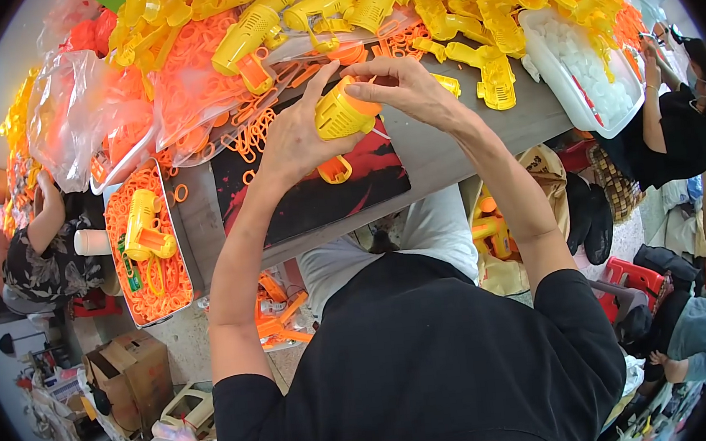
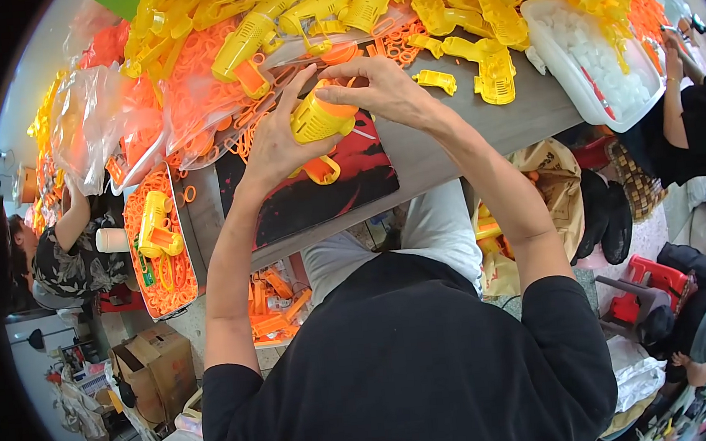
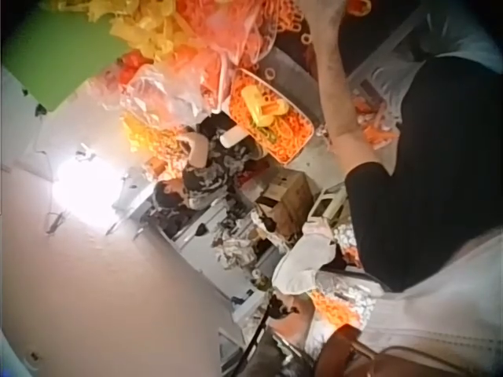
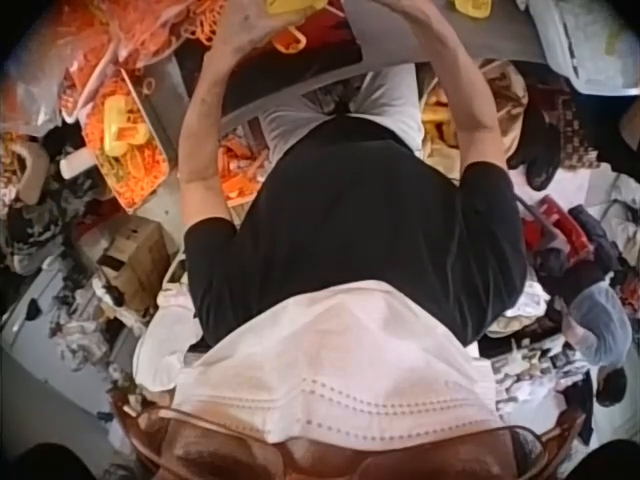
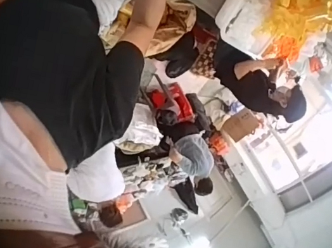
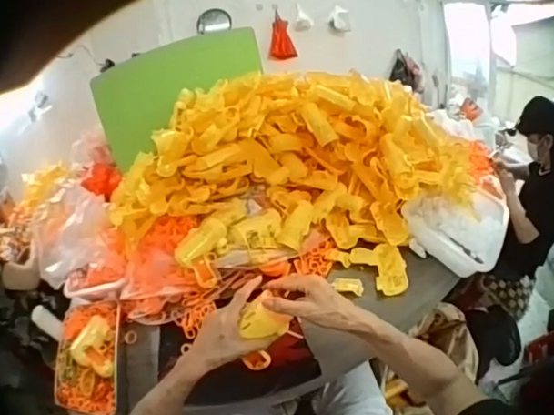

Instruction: Assemble plastic toy guns from multiple components including the body, internal springs, and small parts on a workbench.

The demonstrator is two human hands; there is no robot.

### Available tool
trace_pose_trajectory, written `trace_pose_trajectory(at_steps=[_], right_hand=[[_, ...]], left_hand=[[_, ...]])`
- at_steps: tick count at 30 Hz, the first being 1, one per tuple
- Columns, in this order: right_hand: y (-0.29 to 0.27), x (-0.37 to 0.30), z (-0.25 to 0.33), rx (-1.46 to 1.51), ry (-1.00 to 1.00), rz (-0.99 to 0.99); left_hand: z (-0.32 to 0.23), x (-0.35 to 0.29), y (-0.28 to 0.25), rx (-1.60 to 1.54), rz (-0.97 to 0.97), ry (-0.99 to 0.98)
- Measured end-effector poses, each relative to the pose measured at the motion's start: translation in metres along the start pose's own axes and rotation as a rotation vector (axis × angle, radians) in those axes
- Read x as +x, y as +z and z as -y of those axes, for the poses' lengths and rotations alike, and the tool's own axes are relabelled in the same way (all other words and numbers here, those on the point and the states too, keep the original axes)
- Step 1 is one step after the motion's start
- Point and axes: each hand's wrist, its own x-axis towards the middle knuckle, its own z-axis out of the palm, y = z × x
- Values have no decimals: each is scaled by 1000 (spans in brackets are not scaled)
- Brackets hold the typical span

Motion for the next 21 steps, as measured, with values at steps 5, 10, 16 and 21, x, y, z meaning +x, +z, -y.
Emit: trace_pose_trajectory(at_steps=[5, 10, 16, 21], right_hand=[[12, -11, -2, 0, -46, -55], [29, -29, 11, 269, 16, -120], [41, -32, 9, 210, -130, 113], [50, -31, 12, 179, -201, 9]], left_hand=[[4, -6, -2, 27, -51, 116], [-31, -30, -6, 80, 78, 90], [-26, -39, 5, 26, 54, 237], [-21, -39, 7, 26, 33, 247]])
